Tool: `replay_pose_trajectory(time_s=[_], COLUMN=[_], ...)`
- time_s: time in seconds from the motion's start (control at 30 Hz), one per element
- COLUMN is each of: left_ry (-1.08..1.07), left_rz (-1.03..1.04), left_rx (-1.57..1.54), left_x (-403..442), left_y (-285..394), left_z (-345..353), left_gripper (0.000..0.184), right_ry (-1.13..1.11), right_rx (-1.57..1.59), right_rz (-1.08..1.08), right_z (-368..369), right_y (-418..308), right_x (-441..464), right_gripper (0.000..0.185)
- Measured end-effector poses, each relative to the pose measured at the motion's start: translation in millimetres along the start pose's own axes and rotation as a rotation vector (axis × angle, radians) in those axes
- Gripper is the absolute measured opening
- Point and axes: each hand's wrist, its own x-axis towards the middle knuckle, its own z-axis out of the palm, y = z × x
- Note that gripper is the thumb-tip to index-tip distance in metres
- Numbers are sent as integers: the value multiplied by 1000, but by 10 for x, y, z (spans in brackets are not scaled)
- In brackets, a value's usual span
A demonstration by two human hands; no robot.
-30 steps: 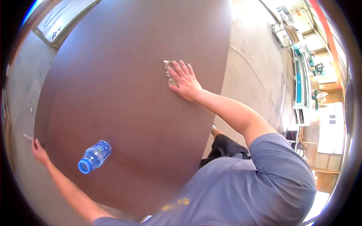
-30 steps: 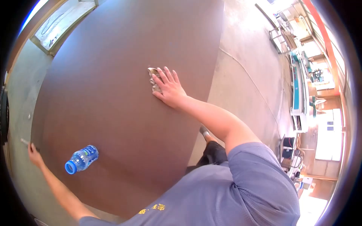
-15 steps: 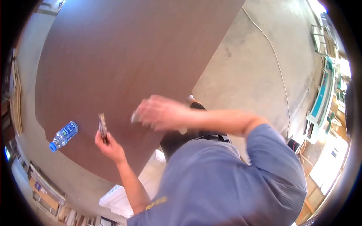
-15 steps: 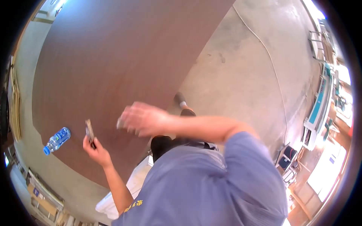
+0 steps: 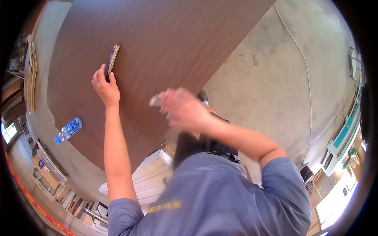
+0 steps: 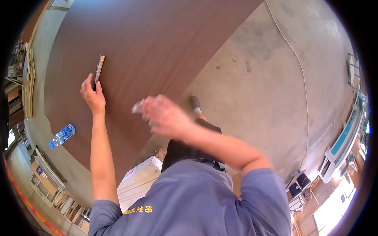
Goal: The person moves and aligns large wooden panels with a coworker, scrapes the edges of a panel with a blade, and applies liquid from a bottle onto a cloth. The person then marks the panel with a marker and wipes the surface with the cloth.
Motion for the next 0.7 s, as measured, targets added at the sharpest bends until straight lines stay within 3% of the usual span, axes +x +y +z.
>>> replay_pose_trajectory(time_s=[0.07, 0.13, 0.2, 0.23, 0.27, 0.3, 0.33, 0.37, 0.4, 0.43, 0.5, 0.57, 0.63, 0.67, 0.7], left_ry=[170, 67, -18, -102, -106, 30, 159, 142, 266, 406, 529, 604, 640, 631, 637], left_rz=[66, 178, 173, 179, 190, 67, -66, -77, -333, -588, -749, -876, -783, -741, -747], left_rx=[48, -44, -91, -141, -149, -141, -129, -125, -282, -437, -477, -405, -372, -312, -323], left_x=[-206, -614, -1080, -1219, -1273, -1316, -1381, -1503, -1636, -1740, -1922, -1912, -1790, -1682, -1605], left_y=[202, 276, 348, 335, 278, 207, 112, -49, -300, -584, -1315, -1998, -2537, -2695, -2879], left_z=[-237, -373, -421, -452, -509, -562, -623, -716, -814, -895, -1099, -1339, -1496, -1536, -1530], left_gripper=[47, 53, 55, 56, 56, 57, 58, 58, 60, 62, 69, 102, 106, 103, 103], right_ry=[-162, -17, 87, 200, 45, -104, -46, -119, -77, -85, -113, -84, 229, 366, 367], right_rx=[-246, -525, -560, -597, -491, -386, -118, 71, 29, 35, -125, -535, -432, -462, -473], right_rz=[325, 499, 588, 684, 644, 591, 351, 204, 130, 125, 71, 301, 548, 623, 615], right_z=[-671, -945, -807, -744, -644, -509, -5, 144, 346, 283, -67, -421, -535, -488, -370], right_y=[767, 1862, 2060, 2051, 1454, 606, 75, -394, -642, -635, -113, 652, 1422, 1504, 1246], right_x=[83, -120, -16, 6, 146, 319, 154, 101, 63, 61, 136, 226, 174, 166, 178], right_gripper=[82, 82, 82, 83, 84, 85, 87, 84, 76, 76, 66, 59, 58, 59, 59])
